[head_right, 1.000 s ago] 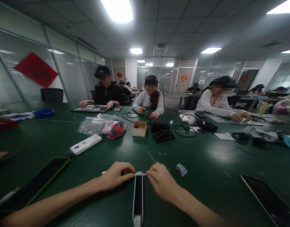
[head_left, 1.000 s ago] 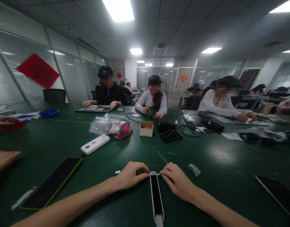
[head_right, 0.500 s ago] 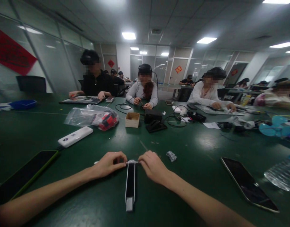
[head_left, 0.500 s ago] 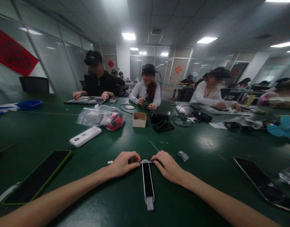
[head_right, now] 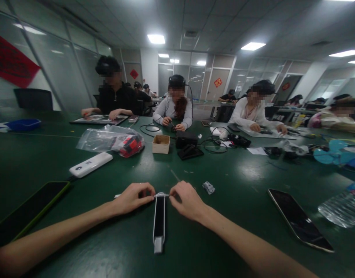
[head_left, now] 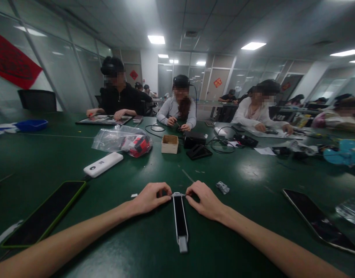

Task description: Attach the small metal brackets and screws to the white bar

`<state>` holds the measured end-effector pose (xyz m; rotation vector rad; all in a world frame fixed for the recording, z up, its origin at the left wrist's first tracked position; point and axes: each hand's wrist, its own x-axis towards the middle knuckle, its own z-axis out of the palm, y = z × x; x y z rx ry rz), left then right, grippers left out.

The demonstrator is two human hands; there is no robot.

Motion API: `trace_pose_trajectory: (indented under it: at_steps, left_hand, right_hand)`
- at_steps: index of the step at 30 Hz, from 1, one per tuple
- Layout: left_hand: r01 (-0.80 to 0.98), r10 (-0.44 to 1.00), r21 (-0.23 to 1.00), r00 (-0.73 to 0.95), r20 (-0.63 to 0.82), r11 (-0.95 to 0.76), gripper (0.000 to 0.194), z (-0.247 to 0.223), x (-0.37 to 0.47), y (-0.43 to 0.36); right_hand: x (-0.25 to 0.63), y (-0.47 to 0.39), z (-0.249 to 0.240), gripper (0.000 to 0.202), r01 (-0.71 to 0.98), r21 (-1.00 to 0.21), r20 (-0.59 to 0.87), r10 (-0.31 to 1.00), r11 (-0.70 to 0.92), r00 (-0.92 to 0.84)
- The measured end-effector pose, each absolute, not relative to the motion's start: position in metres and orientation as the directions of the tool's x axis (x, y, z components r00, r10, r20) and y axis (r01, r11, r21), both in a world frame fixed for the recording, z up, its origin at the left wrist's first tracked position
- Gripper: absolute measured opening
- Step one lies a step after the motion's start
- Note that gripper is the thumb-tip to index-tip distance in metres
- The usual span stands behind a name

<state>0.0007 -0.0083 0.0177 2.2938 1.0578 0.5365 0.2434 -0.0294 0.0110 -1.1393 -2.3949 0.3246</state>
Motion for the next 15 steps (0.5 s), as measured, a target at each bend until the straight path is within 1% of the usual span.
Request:
trace_pose_trajectory:
  at_steps: [5, 15]
  left_hand:
    - [0.574, 0.779, 0.619, 0.62, 0.1, -0.536, 0.012, 0.0188, 0.0012, -0.0096]
    - [0.578, 0.794, 0.628, 0.598, 0.108, -0.521, 0.012, 0.0209, 0.0036, -0.0109]
  right_hand:
    - [0.2441, -0.0285, 0.0101, 0.007, 0.667, -0.403, 0.289, 0.778, 0.627, -0.557]
    - [0.2395, -0.0305, 0.0139, 0.011, 0.678, -0.352, 0.282, 0.764, 0.645, -0.581]
